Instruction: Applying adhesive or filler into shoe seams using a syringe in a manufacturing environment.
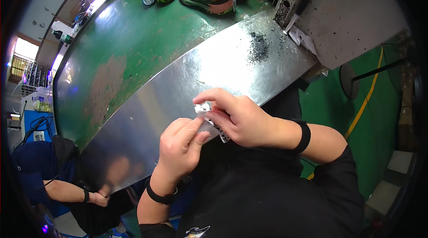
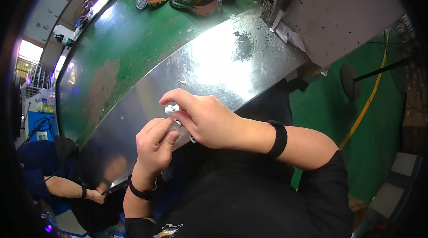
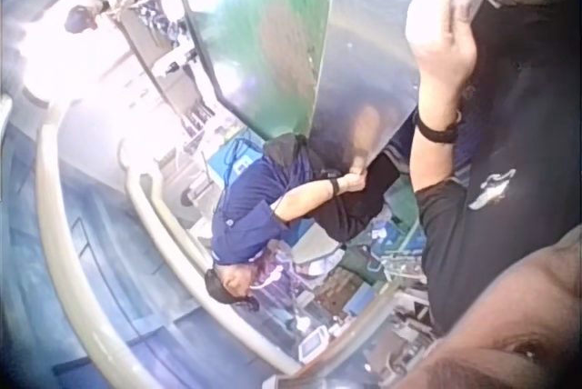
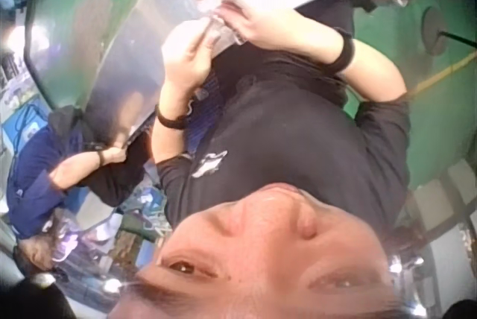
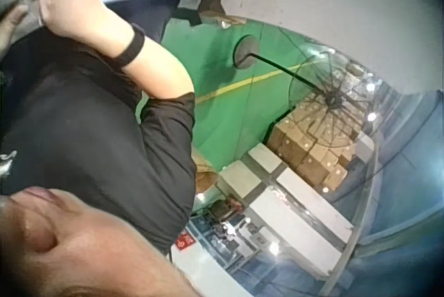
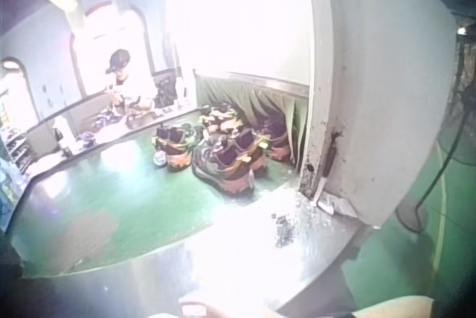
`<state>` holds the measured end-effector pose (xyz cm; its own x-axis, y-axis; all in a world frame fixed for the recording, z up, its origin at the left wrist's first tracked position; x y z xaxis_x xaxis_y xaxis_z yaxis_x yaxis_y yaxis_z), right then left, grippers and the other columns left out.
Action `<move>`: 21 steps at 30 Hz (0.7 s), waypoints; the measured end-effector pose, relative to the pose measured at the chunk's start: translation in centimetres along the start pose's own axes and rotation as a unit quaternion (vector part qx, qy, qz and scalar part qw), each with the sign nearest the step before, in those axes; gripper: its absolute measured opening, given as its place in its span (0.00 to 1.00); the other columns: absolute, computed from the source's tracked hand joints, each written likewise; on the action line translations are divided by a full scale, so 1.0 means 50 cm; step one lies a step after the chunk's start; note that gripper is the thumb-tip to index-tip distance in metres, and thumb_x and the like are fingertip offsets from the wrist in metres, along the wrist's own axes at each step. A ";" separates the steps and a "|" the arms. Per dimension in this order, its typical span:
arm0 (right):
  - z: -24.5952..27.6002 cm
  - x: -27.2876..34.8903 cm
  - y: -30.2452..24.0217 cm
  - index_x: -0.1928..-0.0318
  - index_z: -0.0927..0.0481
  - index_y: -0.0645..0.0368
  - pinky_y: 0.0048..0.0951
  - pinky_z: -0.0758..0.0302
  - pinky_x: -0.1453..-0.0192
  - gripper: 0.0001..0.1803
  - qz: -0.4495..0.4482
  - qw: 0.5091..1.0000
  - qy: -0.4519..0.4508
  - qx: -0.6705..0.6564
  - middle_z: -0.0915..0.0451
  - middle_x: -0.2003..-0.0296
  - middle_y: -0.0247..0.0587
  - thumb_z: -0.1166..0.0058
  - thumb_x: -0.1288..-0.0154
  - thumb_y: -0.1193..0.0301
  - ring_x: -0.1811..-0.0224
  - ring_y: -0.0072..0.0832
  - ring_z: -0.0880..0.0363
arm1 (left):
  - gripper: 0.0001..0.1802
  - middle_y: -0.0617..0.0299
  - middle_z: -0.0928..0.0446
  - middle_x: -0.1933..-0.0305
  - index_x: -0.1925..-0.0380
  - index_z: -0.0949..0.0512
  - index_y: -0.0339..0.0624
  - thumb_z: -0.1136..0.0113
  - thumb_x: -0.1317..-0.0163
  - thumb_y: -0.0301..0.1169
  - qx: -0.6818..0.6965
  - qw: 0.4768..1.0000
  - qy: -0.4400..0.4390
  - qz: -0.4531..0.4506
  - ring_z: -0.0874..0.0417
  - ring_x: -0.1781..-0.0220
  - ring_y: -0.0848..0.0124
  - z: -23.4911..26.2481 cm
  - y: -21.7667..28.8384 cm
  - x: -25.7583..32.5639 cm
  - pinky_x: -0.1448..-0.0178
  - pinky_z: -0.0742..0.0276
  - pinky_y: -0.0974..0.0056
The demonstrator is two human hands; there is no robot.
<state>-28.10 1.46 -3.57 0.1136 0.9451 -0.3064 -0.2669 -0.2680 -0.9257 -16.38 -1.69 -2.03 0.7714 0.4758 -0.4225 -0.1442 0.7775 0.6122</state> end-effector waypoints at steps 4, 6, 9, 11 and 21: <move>-0.011 0.010 -0.020 0.48 0.26 0.58 0.31 0.31 0.71 0.17 0.054 0.997 -0.059 -0.003 0.28 0.76 0.40 0.46 0.37 0.81 0.77 0.31 0.27 | 0.12 0.54 0.20 0.71 0.68 0.21 0.27 0.40 0.36 0.29 0.191 0.952 -0.104 0.217 0.18 0.66 0.68 -0.031 -0.057 0.051 0.60 0.23 0.64; -0.012 0.032 -0.065 0.48 0.24 0.60 0.35 0.33 0.72 0.21 0.193 0.975 -0.080 0.070 0.30 0.76 0.37 0.44 0.43 0.83 0.77 0.34 0.30 | 0.10 0.57 0.20 0.73 0.62 0.20 0.31 0.42 0.33 0.30 0.398 0.872 -0.111 0.262 0.19 0.72 0.73 -0.065 -0.047 0.075 0.66 0.24 0.69; -0.007 0.056 -0.101 0.50 0.22 0.63 0.35 0.37 0.75 0.27 0.263 0.955 -0.065 0.124 0.29 0.75 0.37 0.42 0.57 0.83 0.78 0.35 0.32 | 0.11 0.59 0.18 0.71 0.62 0.20 0.31 0.42 0.32 0.31 0.423 0.858 -0.152 0.249 0.19 0.71 0.75 -0.078 -0.033 0.077 0.64 0.23 0.69; -0.008 0.060 -0.097 0.49 0.23 0.62 0.35 0.35 0.74 0.27 0.251 0.955 -0.070 0.139 0.28 0.75 0.38 0.42 0.56 0.83 0.77 0.36 0.31 | 0.11 0.59 0.18 0.71 0.62 0.20 0.31 0.42 0.32 0.31 0.424 0.857 -0.163 0.244 0.19 0.70 0.75 -0.084 -0.032 0.077 0.64 0.23 0.69; 0.003 0.060 -0.130 0.51 0.20 0.61 0.30 0.38 0.76 0.19 0.280 0.953 -0.093 0.068 0.31 0.76 0.35 0.43 0.47 0.77 0.80 0.30 0.36 | 0.07 0.55 0.18 0.67 0.68 0.19 0.32 0.34 0.39 0.27 0.493 0.822 -0.162 0.236 0.17 0.67 0.71 -0.084 -0.004 0.085 0.64 0.22 0.67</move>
<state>-26.15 6.08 1.56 -0.2511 0.6806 -0.6883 -0.3580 -0.7260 -0.5872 -15.68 1.90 -6.77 0.9216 0.3695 0.1190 -0.0250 -0.2493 0.9681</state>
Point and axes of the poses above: each hand's wrist, its own x-axis away from the middle knuckle, its own z-axis out of the back of the hand, y = z × x, the point moved 9 cm from there along -x, towards the middle knuckle
